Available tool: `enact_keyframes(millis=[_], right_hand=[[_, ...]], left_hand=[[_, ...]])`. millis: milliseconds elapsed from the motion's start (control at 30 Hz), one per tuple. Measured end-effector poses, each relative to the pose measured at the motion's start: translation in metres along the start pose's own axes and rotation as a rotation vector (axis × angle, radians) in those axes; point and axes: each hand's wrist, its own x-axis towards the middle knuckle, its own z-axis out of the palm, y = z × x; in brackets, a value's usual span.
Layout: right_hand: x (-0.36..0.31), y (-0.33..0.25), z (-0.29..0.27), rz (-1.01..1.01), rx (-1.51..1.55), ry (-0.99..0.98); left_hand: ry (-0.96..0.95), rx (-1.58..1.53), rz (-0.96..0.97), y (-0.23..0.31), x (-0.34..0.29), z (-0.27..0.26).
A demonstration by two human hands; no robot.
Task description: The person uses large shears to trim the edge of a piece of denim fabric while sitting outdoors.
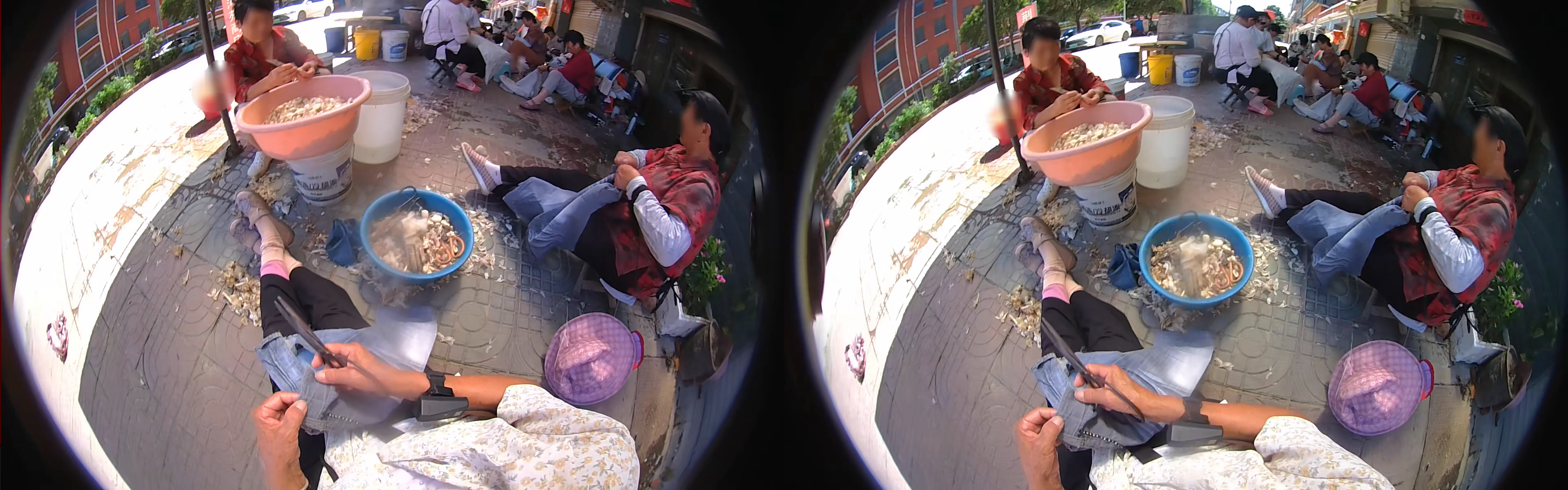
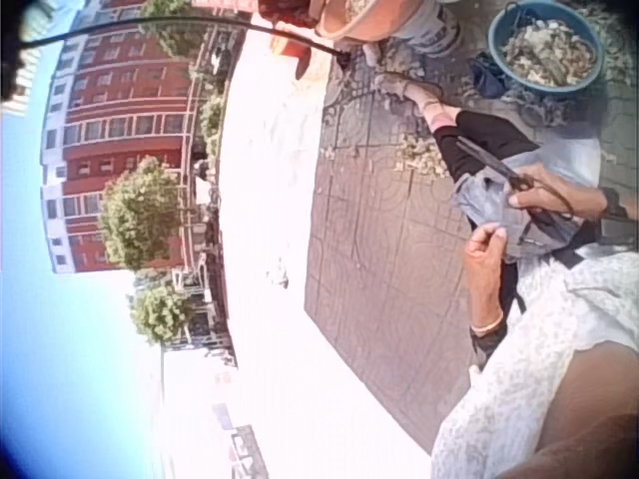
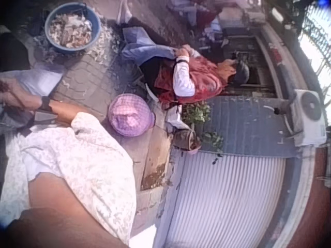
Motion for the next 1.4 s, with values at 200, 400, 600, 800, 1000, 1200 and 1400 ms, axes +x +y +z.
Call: enact_keyframes(millis=[200, 400, 600, 800, 1000, 1200, 1400], right_hand=[[-0.024, -0.038, -0.016, -0.183, -0.170, 0.244], [-0.065, -0.062, -0.018, -0.010, -0.037, -0.162], [-0.082, -0.054, -0.022, 0.293, 0.007, -0.340], [-0.090, -0.045, -0.021, 0.317, 0.090, -0.341], [-0.090, -0.050, -0.018, 0.340, 0.071, -0.332], [-0.090, -0.050, -0.016, 0.351, 0.063, -0.332], [-0.087, -0.053, -0.013, 0.390, 0.051, -0.315]], left_hand=[[0.013, 0.021, 0.109, 0.009, 0.002, 0.004], [0.039, 0.015, 0.164, 0.009, -0.005, 0.003], [0.027, 0.025, 0.131, 0.016, 0.000, 0.008], [0.038, 0.115, 0.141, 0.017, -0.001, 0.009], [0.040, 0.162, 0.137, 0.017, -0.002, 0.009], [0.064, 0.177, 0.163, 0.012, -0.001, 0.007], [0.083, 0.196, 0.214, 0.007, 0.000, 0.005]])
